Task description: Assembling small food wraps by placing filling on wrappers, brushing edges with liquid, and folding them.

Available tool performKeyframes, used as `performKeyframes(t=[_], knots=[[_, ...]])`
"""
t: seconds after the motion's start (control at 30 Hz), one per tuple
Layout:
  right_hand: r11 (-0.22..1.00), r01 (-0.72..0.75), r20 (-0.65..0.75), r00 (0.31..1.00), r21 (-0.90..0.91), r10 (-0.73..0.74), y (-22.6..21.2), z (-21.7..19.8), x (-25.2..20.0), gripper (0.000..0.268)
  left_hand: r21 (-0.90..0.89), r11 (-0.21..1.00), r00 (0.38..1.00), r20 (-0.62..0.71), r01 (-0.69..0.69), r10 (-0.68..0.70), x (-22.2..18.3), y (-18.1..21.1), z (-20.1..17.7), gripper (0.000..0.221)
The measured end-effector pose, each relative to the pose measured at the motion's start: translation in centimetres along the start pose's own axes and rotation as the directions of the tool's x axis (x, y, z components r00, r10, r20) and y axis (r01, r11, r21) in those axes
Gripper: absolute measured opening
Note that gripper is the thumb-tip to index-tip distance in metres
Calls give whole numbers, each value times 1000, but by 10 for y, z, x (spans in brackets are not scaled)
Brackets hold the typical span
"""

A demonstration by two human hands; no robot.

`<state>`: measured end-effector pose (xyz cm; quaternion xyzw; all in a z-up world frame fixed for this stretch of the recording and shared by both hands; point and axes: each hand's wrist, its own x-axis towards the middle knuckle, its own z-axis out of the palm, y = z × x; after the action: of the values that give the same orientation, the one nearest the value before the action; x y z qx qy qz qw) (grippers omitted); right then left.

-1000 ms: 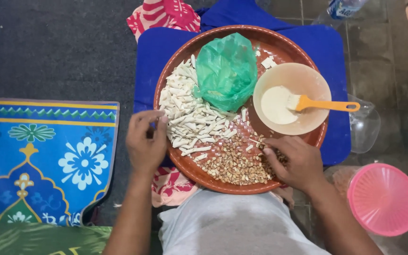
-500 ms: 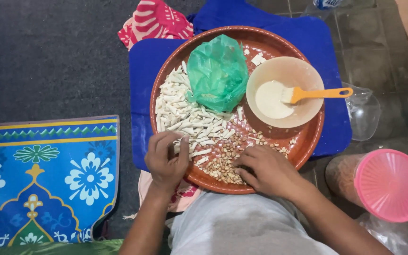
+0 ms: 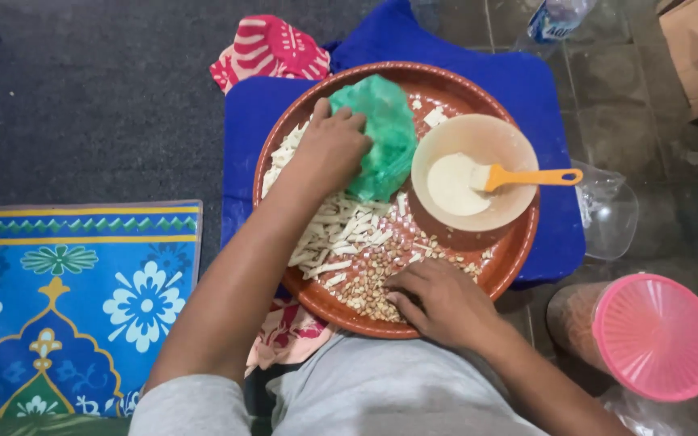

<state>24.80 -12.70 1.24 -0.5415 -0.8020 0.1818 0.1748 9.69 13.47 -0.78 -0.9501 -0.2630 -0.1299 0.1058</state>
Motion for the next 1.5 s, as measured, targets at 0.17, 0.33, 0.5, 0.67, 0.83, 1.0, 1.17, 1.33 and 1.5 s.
performKeyframes(t=[0.17, 0.33, 0.5, 0.67, 0.83, 1.0, 1.17, 1.33, 1.5], knots=[[999, -19, 41, 999, 32, 17, 2, -5, 1, 25, 73, 981, 944, -295, 179, -150, -12, -30, 5, 16], [999, -35, 54, 998, 37, 33, 1, -7, 1, 26, -267, 671, 667, -120, 691, -735, -46, -19, -65, 27], [999, -50, 65, 997, 22, 48, 0, -8, 1, 29, -775, -264, 638, 626, 574, -448, -37, 21, -124, 43], [997, -78, 102, 992, 12, 77, -3, -11, 3, 29, -839, 229, 832, 379, 494, -406, -21, 21, -81, 34], [996, -89, 129, 988, 18, 86, -3, -13, 5, 29, -225, 915, 920, 289, 334, -265, 4, 10, 12, 32], [994, -103, 158, 983, 28, 98, -3, -13, 6, 30, -177, 934, 902, 366, 310, -230, 12, 17, 20, 27], [995, -102, 152, 984, 20, 98, -3, -13, 4, 30, -147, 939, 882, 412, 311, -227, 15, 19, 17, 30], [994, -106, 153, 983, 14, 103, -4, -13, 4, 30, -157, 922, 881, 385, 355, -274, 17, 15, 20, 33], [995, -96, 136, 986, 17, 93, -4, -13, 3, 30, -154, 934, 911, 319, 322, -261, 16, 10, 35, 23]])
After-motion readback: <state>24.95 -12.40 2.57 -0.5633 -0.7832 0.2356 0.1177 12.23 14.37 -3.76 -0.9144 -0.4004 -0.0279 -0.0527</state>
